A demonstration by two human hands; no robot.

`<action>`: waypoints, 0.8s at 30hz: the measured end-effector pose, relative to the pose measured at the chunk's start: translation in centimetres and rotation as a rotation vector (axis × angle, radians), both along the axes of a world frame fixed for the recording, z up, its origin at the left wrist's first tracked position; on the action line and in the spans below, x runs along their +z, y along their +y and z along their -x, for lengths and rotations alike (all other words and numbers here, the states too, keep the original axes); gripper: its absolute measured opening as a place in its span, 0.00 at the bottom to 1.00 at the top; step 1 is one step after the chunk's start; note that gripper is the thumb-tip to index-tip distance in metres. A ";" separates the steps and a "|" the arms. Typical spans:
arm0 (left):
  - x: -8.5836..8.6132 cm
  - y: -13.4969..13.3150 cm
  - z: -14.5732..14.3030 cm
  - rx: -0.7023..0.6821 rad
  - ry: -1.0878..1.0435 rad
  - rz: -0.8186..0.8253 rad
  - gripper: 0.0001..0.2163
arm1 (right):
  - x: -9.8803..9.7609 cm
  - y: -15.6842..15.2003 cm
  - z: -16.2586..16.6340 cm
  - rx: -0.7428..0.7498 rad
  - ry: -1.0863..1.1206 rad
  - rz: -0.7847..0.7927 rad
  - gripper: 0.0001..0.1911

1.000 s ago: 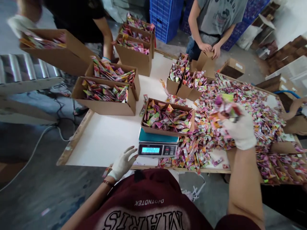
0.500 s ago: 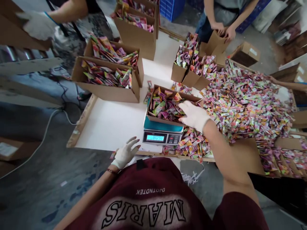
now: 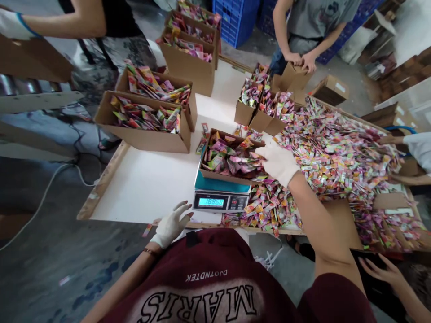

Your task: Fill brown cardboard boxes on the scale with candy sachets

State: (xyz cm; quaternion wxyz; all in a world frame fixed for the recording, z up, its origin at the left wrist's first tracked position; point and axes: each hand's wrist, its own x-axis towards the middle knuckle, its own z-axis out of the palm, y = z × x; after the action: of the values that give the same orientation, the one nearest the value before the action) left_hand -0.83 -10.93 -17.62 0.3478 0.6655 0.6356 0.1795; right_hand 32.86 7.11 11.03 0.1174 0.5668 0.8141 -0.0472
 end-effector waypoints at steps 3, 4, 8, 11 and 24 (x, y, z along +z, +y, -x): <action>-0.3 0.6 -0.7 -0.048 -0.006 0.007 0.16 | 3.7 -2.8 -3.5 -0.027 0.237 -0.217 0.13; -0.4 0.7 -0.8 -0.061 -0.007 0.010 0.16 | 4.7 -3.9 -5.0 -0.058 0.262 -0.289 0.12; -0.1 0.8 -0.9 -0.085 -0.002 0.017 0.15 | 6.1 -7.4 -11.4 -0.280 0.097 -0.537 0.16; 0.1 0.7 -0.5 -0.073 0.005 0.028 0.15 | 4.7 -8.6 -14.2 -0.443 0.027 -0.600 0.29; -0.4 0.7 2.2 0.041 -0.015 0.012 0.17 | -4.8 1.0 3.7 -0.081 0.275 0.072 0.25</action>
State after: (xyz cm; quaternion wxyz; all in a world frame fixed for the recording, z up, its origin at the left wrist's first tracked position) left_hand -3.04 -10.19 -18.00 0.3527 0.6487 0.6477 0.1878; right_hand 29.20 8.14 6.25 0.0231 0.5828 0.7968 -0.1580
